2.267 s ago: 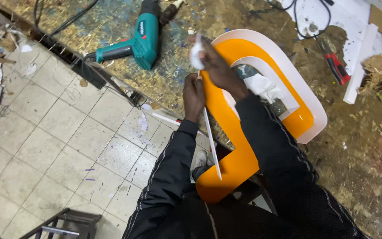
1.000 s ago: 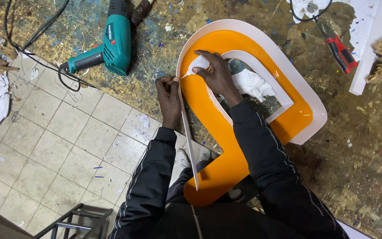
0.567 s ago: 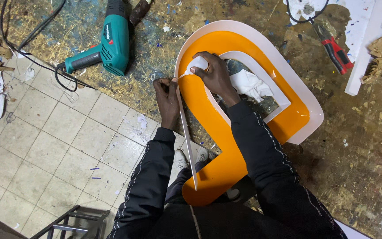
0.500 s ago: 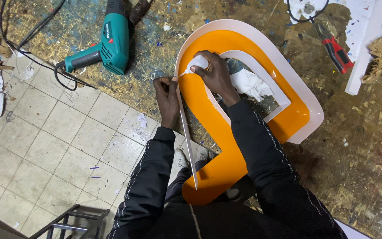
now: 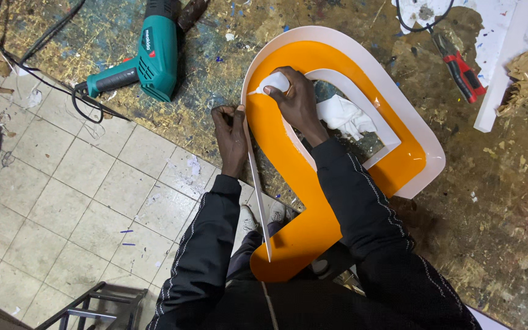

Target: The person applies glue to the edges of a large orange letter Q and presses white trim pieces along the edges to secure them. The person repeatedly applies glue and presses the trim into place along the curved and straight edges of the letter.

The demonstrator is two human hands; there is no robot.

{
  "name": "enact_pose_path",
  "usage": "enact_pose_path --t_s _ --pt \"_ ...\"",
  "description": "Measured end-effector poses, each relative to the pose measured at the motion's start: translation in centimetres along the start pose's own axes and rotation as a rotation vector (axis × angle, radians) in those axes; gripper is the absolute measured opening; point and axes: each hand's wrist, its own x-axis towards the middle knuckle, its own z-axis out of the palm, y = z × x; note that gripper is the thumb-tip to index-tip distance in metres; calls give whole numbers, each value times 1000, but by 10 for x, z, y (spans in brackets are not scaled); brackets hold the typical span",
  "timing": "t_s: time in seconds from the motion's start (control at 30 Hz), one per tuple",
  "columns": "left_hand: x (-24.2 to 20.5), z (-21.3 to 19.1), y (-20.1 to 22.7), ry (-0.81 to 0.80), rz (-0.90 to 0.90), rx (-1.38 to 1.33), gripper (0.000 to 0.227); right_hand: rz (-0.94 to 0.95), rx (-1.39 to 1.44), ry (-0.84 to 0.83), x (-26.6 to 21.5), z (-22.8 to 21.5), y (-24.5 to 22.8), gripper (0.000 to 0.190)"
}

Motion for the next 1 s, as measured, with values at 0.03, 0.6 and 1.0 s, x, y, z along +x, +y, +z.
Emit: enact_pose_path --t_s 0.03,0.6,1.0 --pt "1 0 -2 1 -2 -1 31 1 -1 -2 2 0 1 28" --pt "4 2 -16 12 -14 36 33 104 98 75 11 3 40 28" --pt "-3 3 12 -15 -32 -12 33 257 614 -165 10 -17 -14 67"
